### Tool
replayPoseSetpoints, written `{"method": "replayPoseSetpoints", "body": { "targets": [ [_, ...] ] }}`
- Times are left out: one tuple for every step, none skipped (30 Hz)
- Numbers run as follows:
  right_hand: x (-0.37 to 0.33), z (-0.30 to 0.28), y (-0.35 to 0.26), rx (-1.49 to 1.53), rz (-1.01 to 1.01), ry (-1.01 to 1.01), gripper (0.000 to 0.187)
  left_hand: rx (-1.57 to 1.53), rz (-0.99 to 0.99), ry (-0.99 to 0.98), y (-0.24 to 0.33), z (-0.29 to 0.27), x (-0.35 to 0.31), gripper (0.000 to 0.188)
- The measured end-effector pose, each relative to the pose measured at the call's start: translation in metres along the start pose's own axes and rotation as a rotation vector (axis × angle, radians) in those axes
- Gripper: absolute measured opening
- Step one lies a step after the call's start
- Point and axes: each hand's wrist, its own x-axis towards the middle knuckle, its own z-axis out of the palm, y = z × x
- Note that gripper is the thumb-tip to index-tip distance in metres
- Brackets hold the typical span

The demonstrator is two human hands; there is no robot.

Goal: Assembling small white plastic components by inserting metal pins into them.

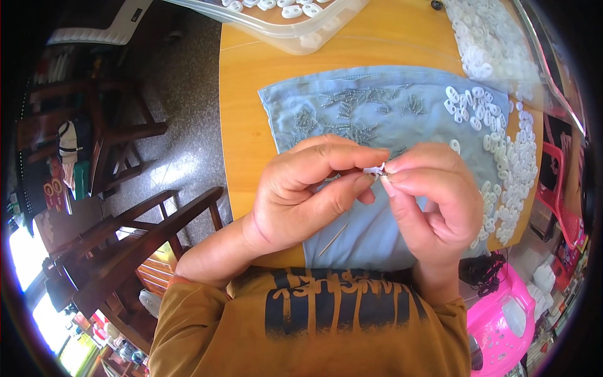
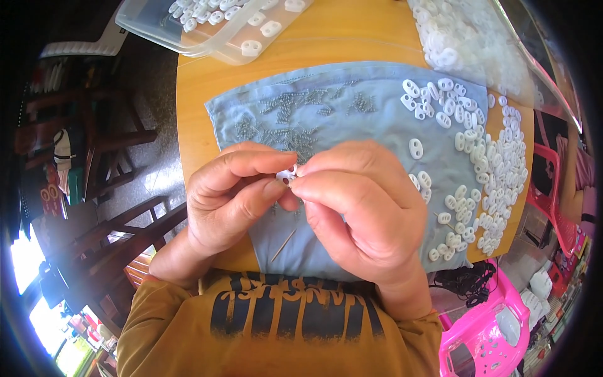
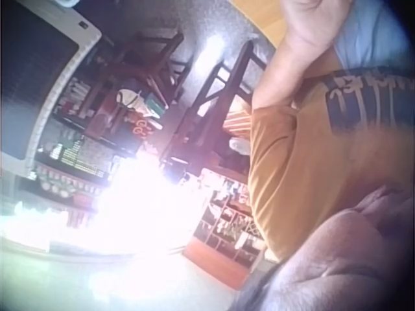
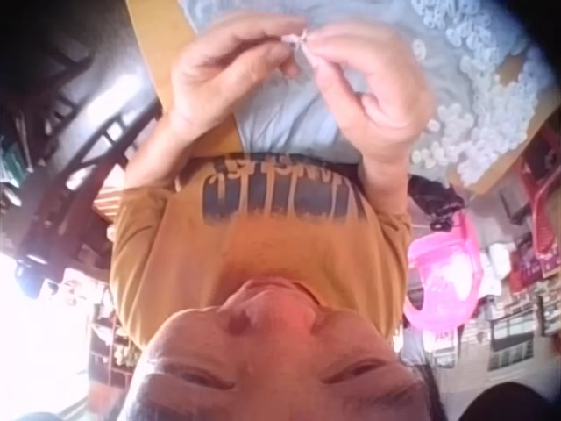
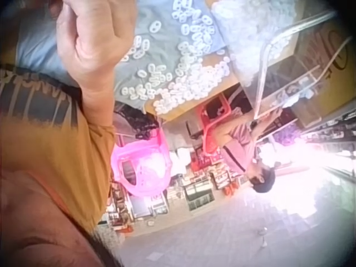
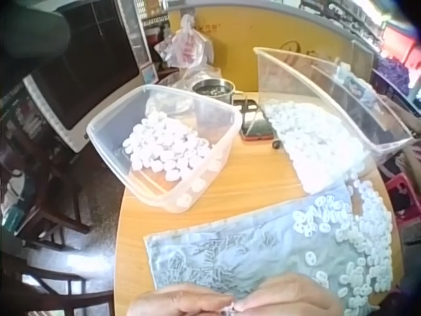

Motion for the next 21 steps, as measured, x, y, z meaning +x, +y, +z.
{"method": "replayPoseSetpoints", "body": {
  "targets": [
    [0.0001,0.0002,0.0002,-0.004,0.001,0.003,0.023,-0.03,-0.032,0.01,0.0002,0.0001,-0.0005,0.026],
    [0.0002,0.0004,0.0005,-0.008,0.002,0.005,0.023,-0.03,-0.031,0.01,0.0012,0.0011,-0.0016,0.026],
    [0.0001,0.0006,0.0006,-0.008,0.001,0.005,0.023,-0.122,-0.121,0.038,0.0029,0.0026,-0.003,0.027],
    [0.0002,0.0009,0.0005,-0.005,0.007,0.006,0.023,-0.214,-0.21,0.066,0.004,0.0032,-0.0035,0.028],
    [0.0003,0.0012,0.0004,-0.001,0.012,0.007,0.022,-0.214,-0.209,0.067,0.0039,0.0028,-0.0033,0.028],
    [0.0004,0.0014,0.0003,-0.001,0.011,0.006,0.022,-0.243,-0.209,0.057,0.0036,0.0021,-0.0031,0.028],
    [0.0003,0.0016,0.0003,-0.004,0.012,0.004,0.022,-0.271,-0.209,0.047,0.0033,0.0015,-0.0029,0.029],
    [0.0002,0.0017,0.0002,-0.007,0.013,0.002,0.021,-0.271,-0.209,0.049,0.0033,0.0004,-0.0031,0.029],
    [0.0001,0.002,0.0001,-0.006,0.013,0.001,0.021,-0.265,-0.209,0.029,0.0035,-0.001,-0.0035,0.028],
    [-0.0001,0.0021,-0.0002,0.015,0.022,0.0,0.021,-0.259,-0.209,0.01,0.0036,-0.0019,-0.0039,0.026],
    [-0.0003,0.0022,-0.0005,0.036,0.031,-0.001,0.02,-0.26,-0.208,0.011,0.0033,-0.0013,-0.0042,0.026],
    [-0.0008,0.0021,-0.0004,0.037,0.031,-0.003,0.02,-0.219,-0.18,0.03,0.0028,0.0002,-0.0046,0.025],
    [-0.0015,0.002,-0.0001,0.05,0.042,-0.005,0.019,-0.177,-0.153,0.049,0.0025,0.0009,-0.0047,0.023],
    [-0.002,0.002,0.0,0.063,0.053,-0.007,0.019,-0.177,-0.153,0.05,0.0035,0.0001,-0.0045,0.023],
    [-0.0023,0.0022,-0.0004,0.064,0.053,-0.008,0.019,-0.065,-0.122,0.018,0.0053,-0.0011,-0.0041,0.023],
    [-0.0026,0.0026,-0.0013,0.076,0.079,-0.001,0.019,0.047,-0.091,-0.015,0.0062,-0.0018,-0.0039,0.024],
    [-0.0027,0.003,-0.0019,0.089,0.105,0.006,0.019,0.047,-0.092,-0.014,0.0055,-0.002,-0.0044,0.024],
    [-0.0028,0.0031,-0.0024,0.089,0.105,0.006,0.019,0.116,-0.026,-0.02,0.004,-0.0022,-0.0053,0.024],
    [-0.0028,0.0032,-0.003,0.083,0.125,0.004,0.018,0.184,0.039,-0.026,0.0029,-0.0024,-0.006,0.024],
    [-0.0026,0.0034,-0.0036,0.077,0.145,0.003,0.018,0.184,0.039,-0.027,0.0016,-0.0006,-0.0059,0.024],
    [-0.0021,0.0039,-0.0045,0.077,0.146,0.003,0.018,0.15,0.051,0.048,-0.0001,0.0026,-0.0053,0.023]
  ]
}}
